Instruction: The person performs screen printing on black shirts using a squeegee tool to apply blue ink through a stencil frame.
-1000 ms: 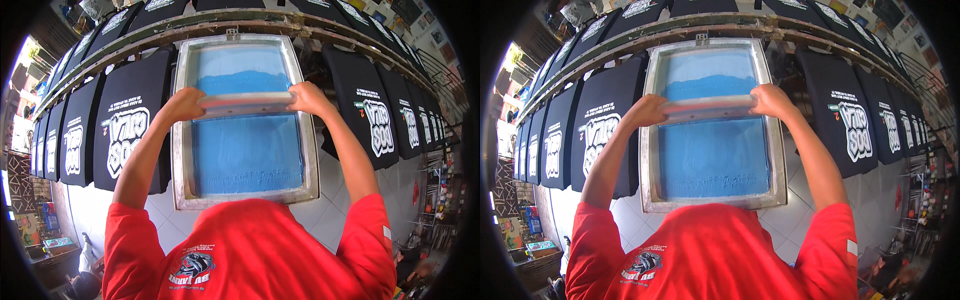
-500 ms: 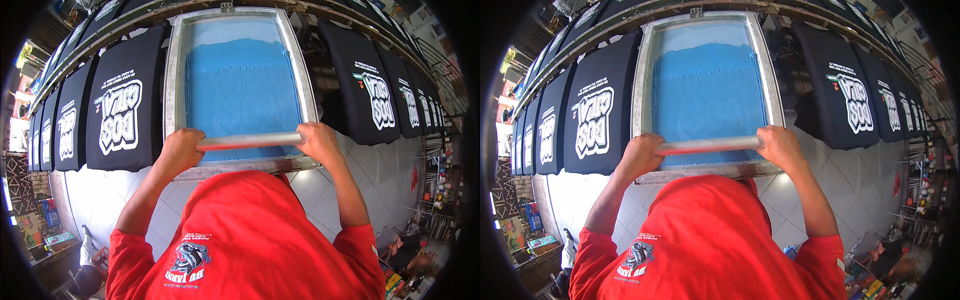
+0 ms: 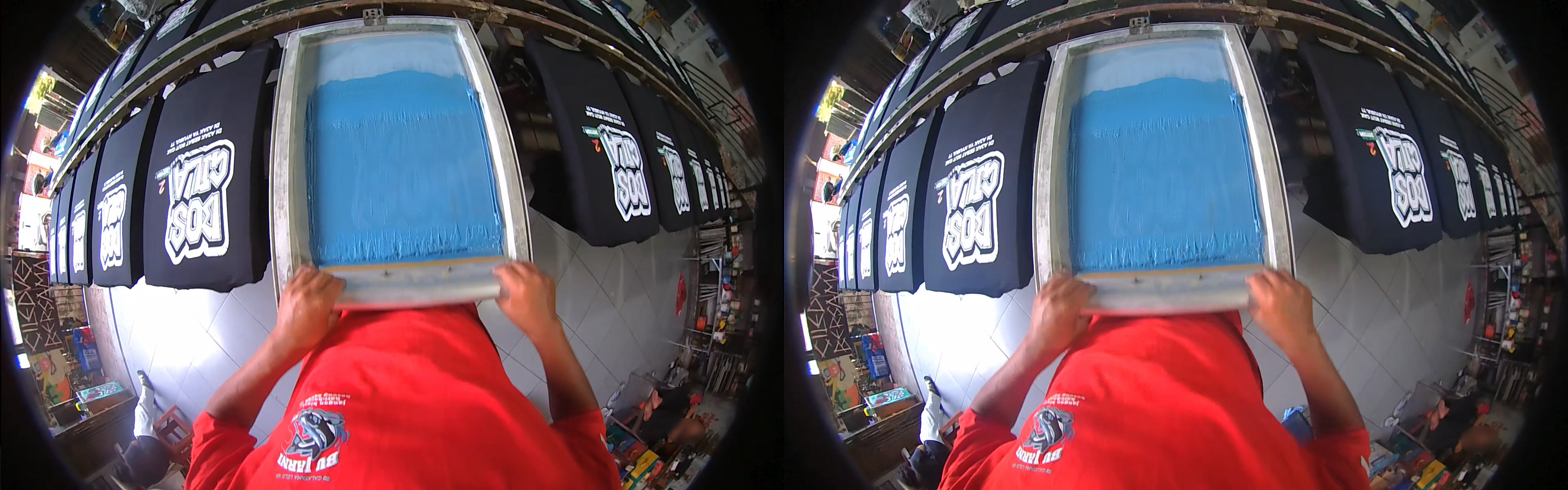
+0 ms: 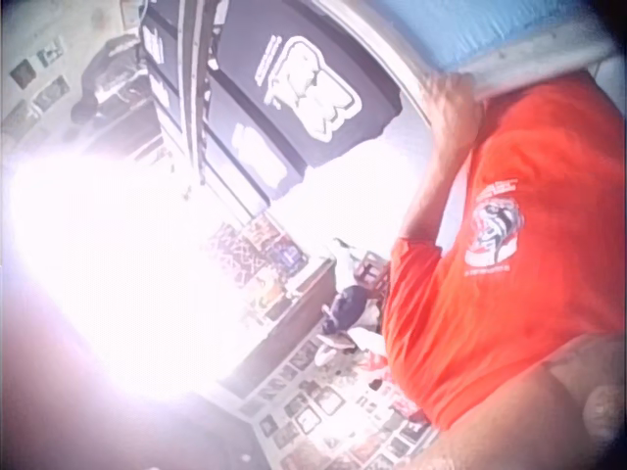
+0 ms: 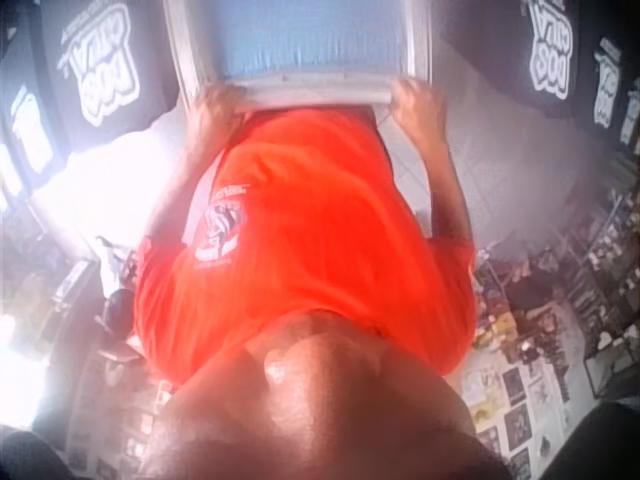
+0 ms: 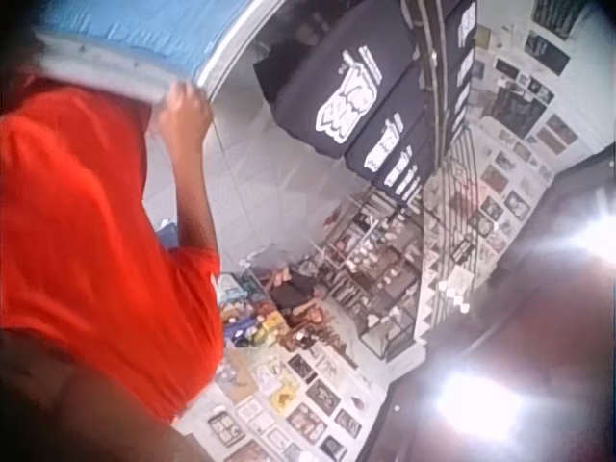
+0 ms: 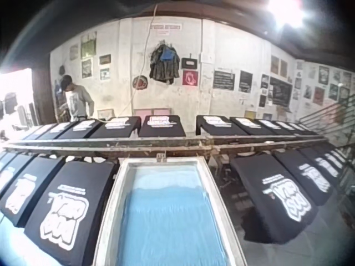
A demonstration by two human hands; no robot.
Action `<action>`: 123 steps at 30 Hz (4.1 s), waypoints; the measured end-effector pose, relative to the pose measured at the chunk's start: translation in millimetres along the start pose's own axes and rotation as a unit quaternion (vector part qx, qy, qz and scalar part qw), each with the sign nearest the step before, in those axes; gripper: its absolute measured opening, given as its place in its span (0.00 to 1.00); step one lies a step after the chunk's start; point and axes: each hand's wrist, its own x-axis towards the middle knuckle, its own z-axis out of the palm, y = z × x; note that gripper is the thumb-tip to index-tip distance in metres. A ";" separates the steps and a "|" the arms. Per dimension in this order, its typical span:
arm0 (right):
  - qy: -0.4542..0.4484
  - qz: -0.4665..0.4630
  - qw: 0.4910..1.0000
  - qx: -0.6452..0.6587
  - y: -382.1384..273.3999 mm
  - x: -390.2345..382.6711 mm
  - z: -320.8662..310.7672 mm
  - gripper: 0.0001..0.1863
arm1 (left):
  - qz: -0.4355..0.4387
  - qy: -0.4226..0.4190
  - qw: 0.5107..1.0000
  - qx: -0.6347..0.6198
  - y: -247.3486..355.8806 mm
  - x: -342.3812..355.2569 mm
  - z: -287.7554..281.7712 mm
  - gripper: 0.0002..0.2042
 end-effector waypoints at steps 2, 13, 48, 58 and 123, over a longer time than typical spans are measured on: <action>0.011 -0.001 1.000 0.009 -0.6 -8.3 11.4 0.13 | 0.000 -0.003 1.000 -0.001 -0.6 -6.6 9.1 0.17; 0.074 -0.039 0.996 0.015 3.0 -8.3 28.6 0.07 | 0.007 0.003 1.000 0.013 -6.0 -4.7 18.4 0.15; 0.035 -0.049 0.998 -0.007 118.5 317.5 37.9 0.14 | -0.050 0.056 0.990 0.116 -169.9 254.8 14.7 0.14; -0.030 -0.055 0.998 0.008 59.2 210.1 -64.8 0.14 | -0.097 -0.043 0.994 0.028 -73.2 171.4 -70.4 0.14; 0.022 -0.040 0.999 0.014 78.7 274.8 -69.6 0.16 | -0.109 0.019 0.993 0.045 -92.9 231.0 -71.1 0.16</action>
